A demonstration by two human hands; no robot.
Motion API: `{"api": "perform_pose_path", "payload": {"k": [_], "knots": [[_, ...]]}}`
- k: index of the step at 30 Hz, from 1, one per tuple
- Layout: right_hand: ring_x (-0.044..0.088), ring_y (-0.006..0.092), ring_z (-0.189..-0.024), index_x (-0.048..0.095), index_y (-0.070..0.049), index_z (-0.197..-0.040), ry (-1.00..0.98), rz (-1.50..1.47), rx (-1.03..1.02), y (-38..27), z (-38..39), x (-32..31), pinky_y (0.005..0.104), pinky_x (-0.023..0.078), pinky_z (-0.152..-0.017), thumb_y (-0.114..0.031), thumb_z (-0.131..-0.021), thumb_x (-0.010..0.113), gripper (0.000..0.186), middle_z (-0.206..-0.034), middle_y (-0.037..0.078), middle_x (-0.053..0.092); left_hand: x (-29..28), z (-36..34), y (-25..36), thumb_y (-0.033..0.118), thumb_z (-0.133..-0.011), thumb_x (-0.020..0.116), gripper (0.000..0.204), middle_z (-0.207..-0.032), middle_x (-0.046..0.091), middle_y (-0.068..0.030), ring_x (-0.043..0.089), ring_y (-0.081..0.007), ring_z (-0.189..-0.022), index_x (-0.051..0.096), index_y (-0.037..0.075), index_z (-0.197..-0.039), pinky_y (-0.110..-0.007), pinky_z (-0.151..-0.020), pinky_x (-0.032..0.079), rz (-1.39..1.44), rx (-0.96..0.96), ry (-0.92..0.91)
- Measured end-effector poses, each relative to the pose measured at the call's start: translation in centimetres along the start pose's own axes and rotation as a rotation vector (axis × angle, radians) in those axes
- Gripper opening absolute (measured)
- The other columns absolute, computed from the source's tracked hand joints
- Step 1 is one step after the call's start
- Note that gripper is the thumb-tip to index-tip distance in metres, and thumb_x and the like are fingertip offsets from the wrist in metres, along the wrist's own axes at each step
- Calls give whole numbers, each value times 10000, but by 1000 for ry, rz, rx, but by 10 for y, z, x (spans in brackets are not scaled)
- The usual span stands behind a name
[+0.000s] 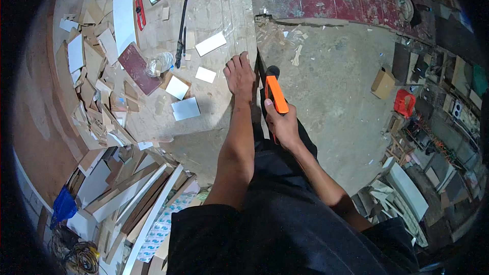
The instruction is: The person saws a small piece of wood, applies glue, and assembles parts of a wooden project.
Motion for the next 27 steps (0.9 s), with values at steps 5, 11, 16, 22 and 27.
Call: {"api": "perform_pose_path", "payload": {"k": [5,11,16,22,27], "knots": [[430,79,-449,544,-43,-688,-16,-16,96,-28,-6,-2,278,333,-416,-278,-962,602,365,-553,-10,488,2,2,-9,227,-914,556,321,-1039,524,-43,501,-239,-969,543,171,-1229,-397,-821,371,24,-10,-24],[425,74,-440,538,-43,-721,41,13,66,-17,-38,-5,276,330,-406,-270,-956,612,335,-558,-24,478,1,-3,-1,199,-883,564,363,-1045,512,-47,499,-243,-976,534,173,-1244,-400,-820,376,-16,-11,-74],[413,67,-445,537,-39,-703,60,-26,15,-3,-34,-1,272,330,-411,-237,-946,616,324,-562,-28,469,3,-2,0,168,-819,600,443,-1046,509,-48,501,-249,-978,524,167,-1256,-398,-816,381,-40,-7,-90],[397,43,-451,504,-79,-724,37,-48,12,3,-3,-2,222,294,-382,-239,-943,642,304,-577,-39,446,-3,0,0,175,-771,658,463,-990,515,-37,515,-233,-917,546,176,-1220,-382,-765,390,-85,-11,-14],[444,69,-512,552,-6,-711,33,75,-41,8,-8,2,277,370,-472,-222,-950,613,328,-578,-26,490,-1,-4,-1,197,-859,605,327,-947,514,-43,520,-230,-879,563,166,-1181,-387,-728,389,-107,26,53]]}}
Point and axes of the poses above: each hand's wrist, its own z-axis away from the middle knuckle, its own x-axis out of the palm, y = z × x, the point moved 6 cm from there along -z, towards the middle knuckle
